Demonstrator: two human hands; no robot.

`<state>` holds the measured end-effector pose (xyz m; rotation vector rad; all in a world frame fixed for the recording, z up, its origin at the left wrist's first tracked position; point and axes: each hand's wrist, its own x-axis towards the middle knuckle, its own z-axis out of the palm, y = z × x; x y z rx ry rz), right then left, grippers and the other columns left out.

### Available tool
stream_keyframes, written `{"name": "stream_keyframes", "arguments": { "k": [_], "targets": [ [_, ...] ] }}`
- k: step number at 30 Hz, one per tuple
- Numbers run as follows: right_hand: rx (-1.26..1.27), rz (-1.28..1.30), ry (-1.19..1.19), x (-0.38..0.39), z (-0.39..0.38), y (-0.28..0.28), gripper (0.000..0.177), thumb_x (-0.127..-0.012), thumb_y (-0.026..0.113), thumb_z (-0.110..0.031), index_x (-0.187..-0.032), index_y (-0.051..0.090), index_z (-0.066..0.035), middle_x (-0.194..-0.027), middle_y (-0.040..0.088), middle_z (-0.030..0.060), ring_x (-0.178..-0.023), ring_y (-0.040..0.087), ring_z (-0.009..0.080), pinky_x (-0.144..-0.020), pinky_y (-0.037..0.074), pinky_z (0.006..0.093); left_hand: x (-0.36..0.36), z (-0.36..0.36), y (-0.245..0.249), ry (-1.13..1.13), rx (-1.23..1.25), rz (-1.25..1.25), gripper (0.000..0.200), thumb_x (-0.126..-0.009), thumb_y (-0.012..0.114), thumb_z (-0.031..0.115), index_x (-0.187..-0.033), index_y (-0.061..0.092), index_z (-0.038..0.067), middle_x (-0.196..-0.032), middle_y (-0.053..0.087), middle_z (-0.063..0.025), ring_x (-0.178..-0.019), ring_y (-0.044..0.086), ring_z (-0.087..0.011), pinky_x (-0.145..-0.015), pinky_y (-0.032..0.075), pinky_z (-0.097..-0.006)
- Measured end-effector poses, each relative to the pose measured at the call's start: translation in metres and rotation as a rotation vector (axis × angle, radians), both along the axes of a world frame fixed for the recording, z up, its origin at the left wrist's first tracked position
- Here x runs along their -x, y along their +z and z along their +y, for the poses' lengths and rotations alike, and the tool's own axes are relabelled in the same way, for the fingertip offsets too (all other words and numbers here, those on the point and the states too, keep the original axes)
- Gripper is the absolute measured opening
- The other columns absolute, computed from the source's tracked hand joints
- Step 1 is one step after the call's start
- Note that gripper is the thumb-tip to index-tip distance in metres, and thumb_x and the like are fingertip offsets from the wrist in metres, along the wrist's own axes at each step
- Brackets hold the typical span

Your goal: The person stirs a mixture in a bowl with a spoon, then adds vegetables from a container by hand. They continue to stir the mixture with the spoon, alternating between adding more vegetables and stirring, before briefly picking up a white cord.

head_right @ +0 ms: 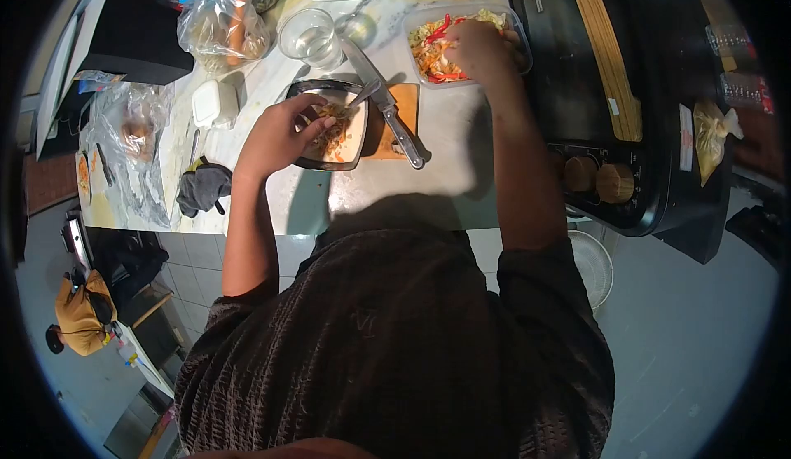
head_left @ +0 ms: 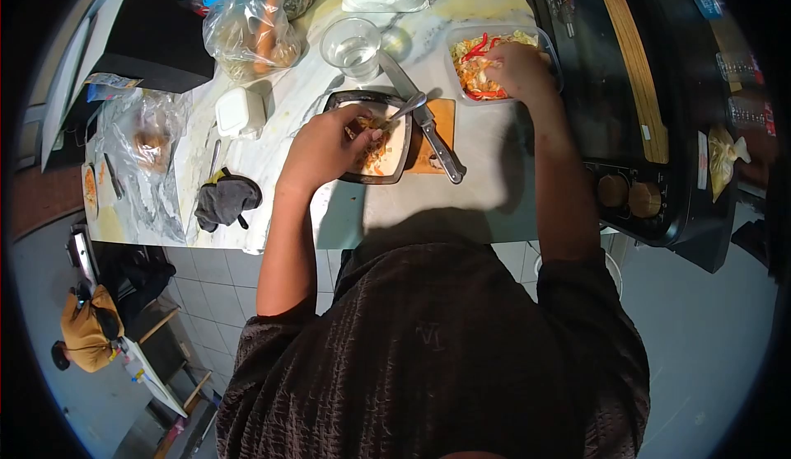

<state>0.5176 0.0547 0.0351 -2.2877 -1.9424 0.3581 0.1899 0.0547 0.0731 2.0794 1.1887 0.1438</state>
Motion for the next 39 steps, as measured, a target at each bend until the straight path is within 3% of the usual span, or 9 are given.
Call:
{"name": "stream_keyframes", "arguments": {
  "k": [4,6,12,18,24,29,32,36,39],
  "targets": [
    [-0.205,0.225,-0.077,-0.022,-0.005,-0.002,0.037,-0.071,0.078,-0.021,-0.106,0.073,-0.01,-0.093,0.072,0.0127,-0.086,0.069,0.0266,-0.078,0.053,0.0328,0.003,0.0,0.0,0.002,-0.033,-0.002,0.032,-0.088,0.071,0.025,-0.111,0.065,0.003,-0.088,0.07,-0.0138,-0.071,0.065,-0.0224,-0.067,0.051,-0.0343],
    [-0.131,0.449,-0.238,-0.027,-0.005,-0.001,0.038,-0.076,0.079,-0.021,-0.108,0.071,-0.003,-0.088,0.072,0.0099,-0.076,0.066,0.0124,-0.069,0.052,0.0277,0.005,-0.001,-0.002,0.003,-0.042,-0.018,0.032,-0.088,0.07,0.025,-0.111,0.065,0.003,-0.087,0.07,-0.0137,-0.071,0.065,-0.0219,-0.066,0.051,-0.0341],
    [-0.117,0.91,-0.369,-0.025,-0.013,0.023,0.047,-0.078,0.078,-0.02,-0.113,0.064,0.009,-0.094,0.071,0.0108,-0.084,0.067,0.0143,-0.072,0.054,0.0269,0.009,-0.01,0.0,0.013,-0.022,-0.008,0.033,-0.088,0.07,0.026,-0.111,0.064,0.003,-0.084,0.069,-0.0137,-0.071,0.066,-0.0218,-0.066,0.051,-0.0335],
    [-0.204,1.116,-0.355,-0.021,-0.017,0.04,0.046,-0.08,0.078,-0.018,-0.115,0.063,0.008,-0.098,0.069,0.0093,-0.084,0.066,0.0116,-0.071,0.054,0.0249,0.019,-0.02,0.003,0.064,0.023,-0.01,0.034,-0.088,0.071,0.026,-0.111,0.064,0.002,-0.083,0.069,-0.0147,-0.071,0.066,-0.0223,-0.068,0.051,-0.0333],
    [-0.146,0.996,-0.194,0.043,-0.032,0.071,0.043,-0.081,0.077,-0.02,-0.113,0.064,0.007,-0.09,0.07,0.0095,-0.081,0.067,0.012,-0.069,0.052,0.0233,0.042,-0.025,-0.01,0.106,-0.074,-0.067,0.026,-0.089,0.07,0.021,-0.106,0.067,0.001,-0.083,0.069,-0.0149,-0.07,0.066,-0.022,-0.068,0.051,-0.0328],
    [-0.12,0.862,0.144,0.111,-0.036,0.03,0.036,-0.081,0.076,-0.023,-0.107,0.07,0.001,-0.084,0.072,0.0132,-0.078,0.068,0.0162,-0.07,0.053,0.028,0.057,-0.031,-0.015,0.184,-0.109,-0.258,0.019,-0.088,0.07,0.017,-0.098,0.07,0.001,-0.084,0.071,-0.0136,-0.068,0.065,-0.0212,-0.067,0.051,-0.0322],
    [-0.068,0.755,0.135,0.151,-0.042,0.031,0.032,-0.082,0.074,-0.02,-0.108,0.07,-0.003,-0.094,0.072,0.0162,-0.085,0.07,0.024,-0.077,0.054,0.0326,0.053,-0.04,0.002,0.28,-0.172,-0.143,0.023,-0.089,0.069,0.023,-0.096,0.072,0.001,-0.08,0.071,-0.0132,-0.067,0.065,-0.0209,-0.066,0.051,-0.031],
    [-0.107,0.563,0.256,0.17,-0.041,0.031,0.025,-0.085,0.065,-0.011,-0.109,0.069,-0.003,-0.099,0.069,0.0201,-0.09,0.068,0.0339,-0.079,0.053,0.0382,0.064,-0.049,-0.002,0.332,-0.194,-0.259,0.022,-0.086,0.071,0.025,-0.095,0.073,0.005,-0.08,0.07,-0.0146,-0.069,0.068,-0.0274,-0.065,0.052,-0.0357],
    [-0.253,0.637,0.344,0.175,-0.04,0.025,0.02,-0.086,0.061,-0.007,-0.104,0.069,-0.004,-0.097,0.069,0.0204,-0.09,0.066,0.0365,-0.077,0.053,0.0415,0.069,-0.055,-0.005,0.344,-0.241,-0.281,0.022,-0.085,0.071,0.023,-0.099,0.072,0.006,-0.082,0.071,-0.0138,-0.072,0.069,-0.026,-0.066,0.053,-0.0351]
  ]
}}
